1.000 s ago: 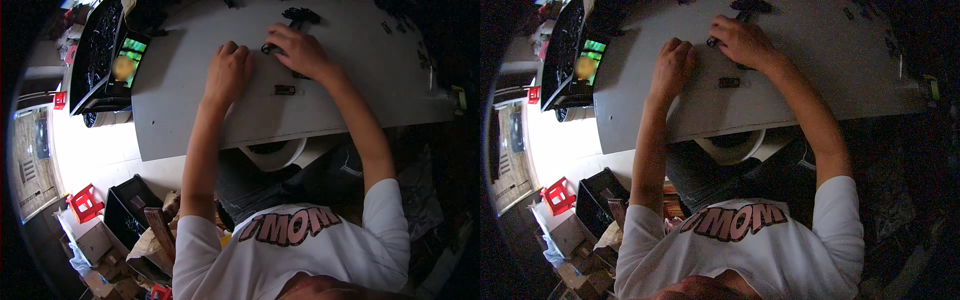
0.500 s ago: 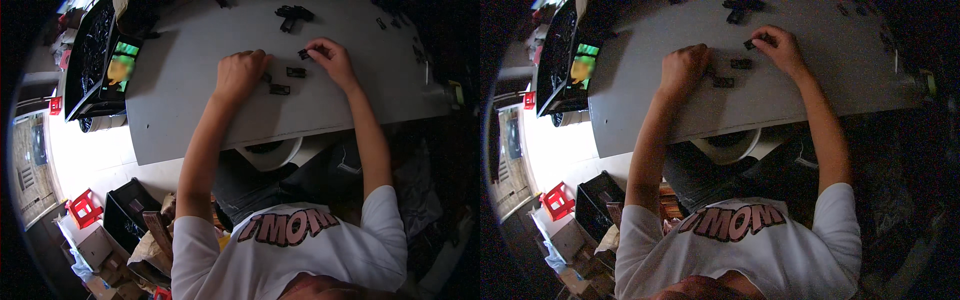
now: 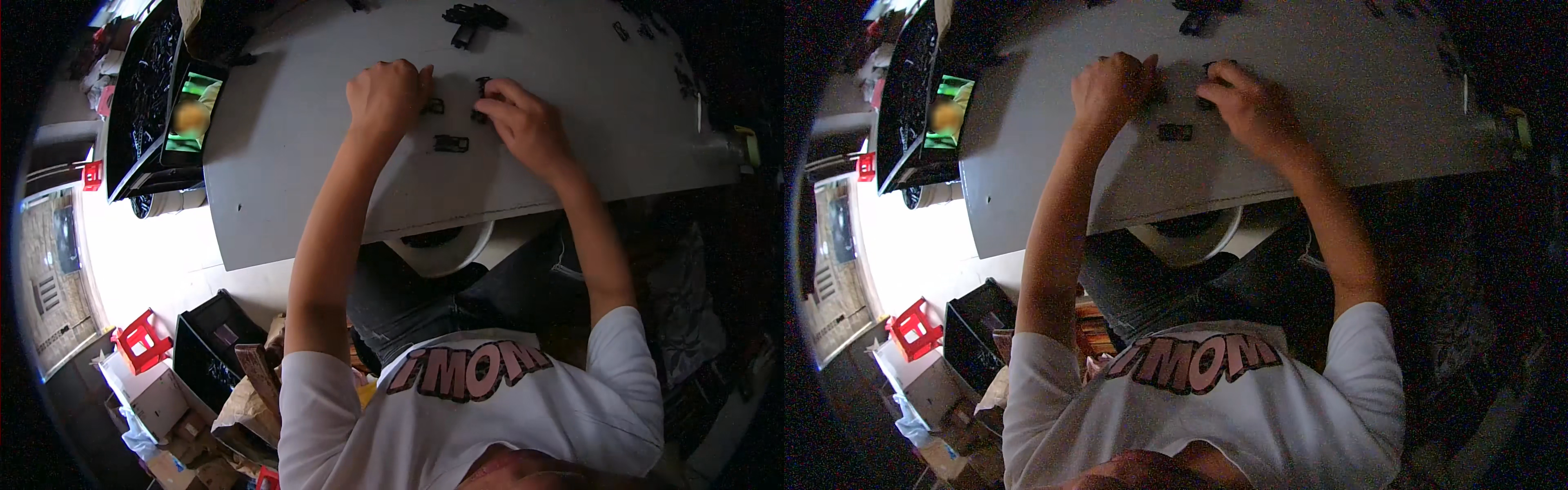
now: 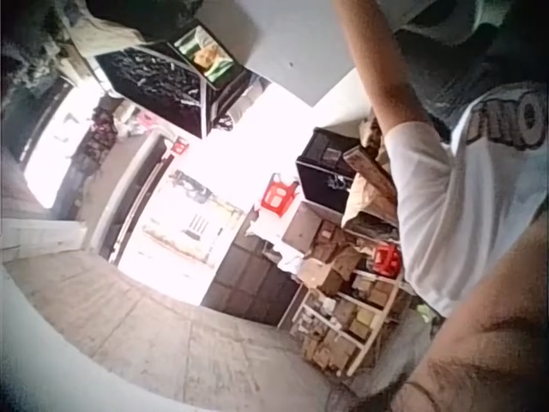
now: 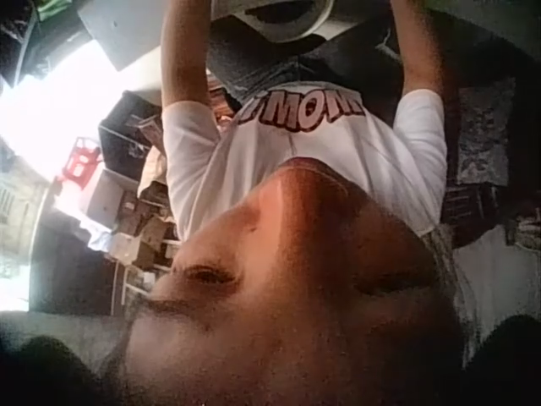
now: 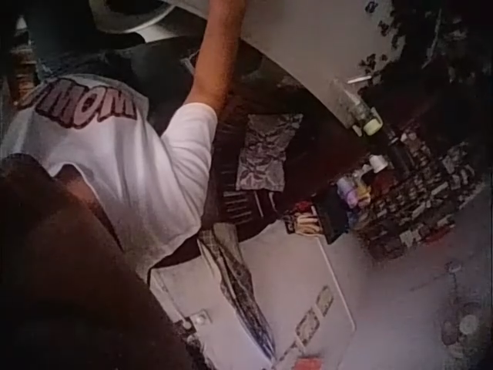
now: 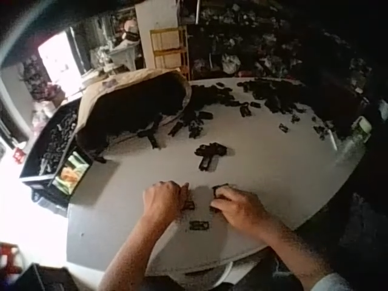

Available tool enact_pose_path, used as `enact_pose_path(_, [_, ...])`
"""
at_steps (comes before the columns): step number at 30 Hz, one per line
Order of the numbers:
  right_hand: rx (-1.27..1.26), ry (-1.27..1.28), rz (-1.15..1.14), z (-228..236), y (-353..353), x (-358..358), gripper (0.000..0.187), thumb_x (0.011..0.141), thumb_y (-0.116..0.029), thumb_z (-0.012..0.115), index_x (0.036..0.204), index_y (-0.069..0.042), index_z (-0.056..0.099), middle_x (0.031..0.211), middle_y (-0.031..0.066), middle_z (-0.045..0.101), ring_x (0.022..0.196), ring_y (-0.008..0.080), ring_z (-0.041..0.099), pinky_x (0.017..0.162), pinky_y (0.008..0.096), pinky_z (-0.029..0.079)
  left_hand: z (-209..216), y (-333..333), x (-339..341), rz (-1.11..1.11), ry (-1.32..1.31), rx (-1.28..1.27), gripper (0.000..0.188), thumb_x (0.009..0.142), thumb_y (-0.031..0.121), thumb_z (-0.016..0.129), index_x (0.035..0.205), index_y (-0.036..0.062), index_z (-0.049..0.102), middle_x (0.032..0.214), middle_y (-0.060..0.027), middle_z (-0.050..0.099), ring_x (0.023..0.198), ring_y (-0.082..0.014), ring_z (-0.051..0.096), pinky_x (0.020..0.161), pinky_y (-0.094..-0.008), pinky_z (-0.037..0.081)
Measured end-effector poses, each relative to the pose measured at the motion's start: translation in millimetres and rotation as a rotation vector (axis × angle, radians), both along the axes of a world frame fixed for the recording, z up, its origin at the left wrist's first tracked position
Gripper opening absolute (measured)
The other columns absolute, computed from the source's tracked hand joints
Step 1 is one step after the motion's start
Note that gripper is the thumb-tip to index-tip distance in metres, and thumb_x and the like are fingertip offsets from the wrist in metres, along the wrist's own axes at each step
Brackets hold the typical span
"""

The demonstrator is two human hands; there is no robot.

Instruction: Assembling small black hardware components by hand at a workbench.

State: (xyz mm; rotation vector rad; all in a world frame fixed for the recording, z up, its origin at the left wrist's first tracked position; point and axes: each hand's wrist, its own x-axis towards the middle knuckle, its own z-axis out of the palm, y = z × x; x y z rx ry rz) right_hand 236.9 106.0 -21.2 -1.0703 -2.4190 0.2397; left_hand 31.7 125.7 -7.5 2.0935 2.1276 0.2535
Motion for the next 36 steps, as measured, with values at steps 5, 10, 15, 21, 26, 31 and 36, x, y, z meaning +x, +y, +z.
enact_pose_path(5, [-0.027,0.151,-0.118,7,-5,-3,0.015,0.080,-0.006,0.065,0.095,-0.004,0.060,0.096,0.0068,0.059,0.082,0.0235,0.063,0.067,0.0327,0.050,-8,-2,-7,-0.006,-0.021,0.080,0.038,0.088,0.044,0.052,0.079,0.0104,0.068,0.073,-0.0143,0.065,0.071,-0.0353,0.064,0.063,-0.0426,0.050])
enact_pose_path(10, [-0.090,0.104,-0.285,3,-15,-17,0.015,0.080,-0.008,0.065,0.090,-0.004,0.056,0.092,0.0075,0.060,0.081,0.0250,0.063,0.066,0.0344,0.049,-6,-18,-18,-0.105,-0.385,0.246,0.022,0.084,0.032,0.058,0.088,0.0119,0.064,0.082,-0.0085,0.063,0.075,-0.0318,0.062,0.065,-0.0403,0.050])
enact_pose_path(15, [-0.069,0.112,-0.027,-2,-5,-11,0.018,0.079,-0.008,0.065,0.094,-0.005,0.057,0.094,0.0095,0.060,0.083,0.0296,0.061,0.068,0.0369,0.050,-19,-37,-29,-0.500,-0.405,0.270,0.023,0.075,0.016,0.066,0.098,0.0125,0.065,0.101,-0.0068,0.058,0.091,-0.0278,0.059,0.075,-0.0382,0.049])
enact_pose_path(21, [0.092,0.065,-0.064,7,58,-9,0.019,0.084,-0.008,0.058,0.102,-0.009,0.061,0.096,0.0052,0.059,0.086,0.0262,0.060,0.070,0.0358,0.049,-10,-30,-31,-0.516,-0.520,0.267,0.023,0.076,0.012,0.065,0.100,0.0133,0.065,0.100,-0.0062,0.059,0.088,-0.0285,0.059,0.076,-0.0379,0.049])
enact_pose_path(26, [0.051,-0.213,-0.065,3,101,-11,0.029,0.084,-0.007,0.058,0.113,-0.012,0.060,0.095,0.0032,0.055,0.085,0.0232,0.058,0.072,0.0339,0.048,-21,17,-48,-0.440,-0.473,0.467,0.025,0.077,0.014,0.065,0.102,0.0117,0.063,0.106,-0.0100,0.057,0.096,-0.0314,0.055,0.081,-0.0395,0.047])
enact_pose_path(31, [0.152,-0.029,-0.108,-21,93,21,0.027,0.086,-0.017,0.062,0.112,-0.011,0.059,0.099,0.0075,0.057,0.078,0.0235,0.060,0.065,0.0351,0.050,-35,84,-67,-0.159,-0.181,0.747,0.042,0.075,0.026,0.067,0.115,0.0155,0.056,0.124,-0.0217,0.045,0.113,-0.0430,0.040,0.092,-0.0507,0.036])
enact_pose_path(36, [0.101,0.003,-0.251,-24,89,26,0.030,0.083,-0.022,0.066,0.109,-0.010,0.058,0.095,0.0079,0.059,0.076,0.0239,0.062,0.061,0.0328,0.050,-50,152,-54,0.057,-0.077,0.700,0.049,0.075,0.036,0.066,0.120,0.0190,0.055,0.129,-0.0214,0.043,0.118,-0.0427,0.037,0.097,-0.0538,0.032])
